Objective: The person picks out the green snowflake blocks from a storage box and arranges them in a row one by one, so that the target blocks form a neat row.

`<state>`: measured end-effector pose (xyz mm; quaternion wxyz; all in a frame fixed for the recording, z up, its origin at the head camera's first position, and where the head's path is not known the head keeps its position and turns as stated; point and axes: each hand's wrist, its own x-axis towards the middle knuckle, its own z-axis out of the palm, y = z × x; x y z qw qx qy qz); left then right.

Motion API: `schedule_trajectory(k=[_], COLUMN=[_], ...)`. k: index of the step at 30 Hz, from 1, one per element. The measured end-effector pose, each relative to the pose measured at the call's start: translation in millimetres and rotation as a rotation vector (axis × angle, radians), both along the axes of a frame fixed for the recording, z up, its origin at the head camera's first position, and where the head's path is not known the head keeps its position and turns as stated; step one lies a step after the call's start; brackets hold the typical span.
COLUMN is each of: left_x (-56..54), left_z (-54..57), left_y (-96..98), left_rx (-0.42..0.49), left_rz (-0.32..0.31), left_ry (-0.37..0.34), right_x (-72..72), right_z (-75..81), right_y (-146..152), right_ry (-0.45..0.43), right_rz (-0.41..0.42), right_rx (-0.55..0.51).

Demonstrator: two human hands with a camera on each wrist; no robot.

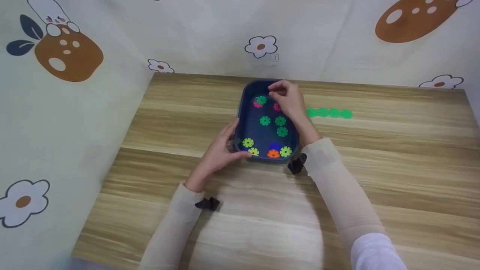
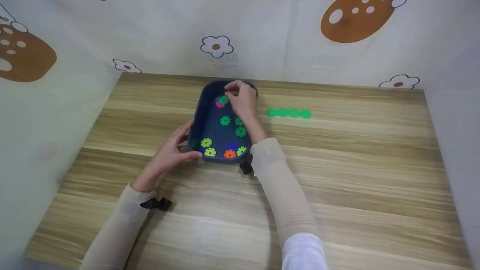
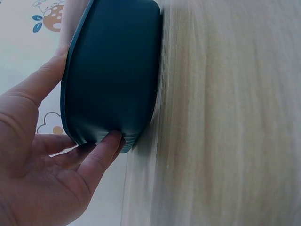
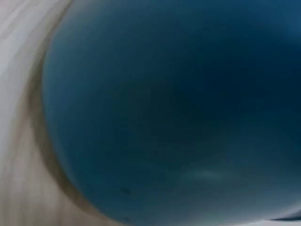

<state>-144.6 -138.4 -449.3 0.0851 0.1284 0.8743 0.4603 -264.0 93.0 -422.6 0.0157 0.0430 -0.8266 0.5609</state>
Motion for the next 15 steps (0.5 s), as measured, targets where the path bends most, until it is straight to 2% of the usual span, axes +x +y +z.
schedule_trajectory(k=[15], left_x=[0.1], left_z=[0.2], left_y=[-0.1], left_rx=[0.053], left_rz=[-0.018], left_ry=[0.011], right_x=[-7.0], right_z=[-17.6], right_y=[-10.0], right_ry=[-0.137], right_rz=[0.26], right_rx=[0.275])
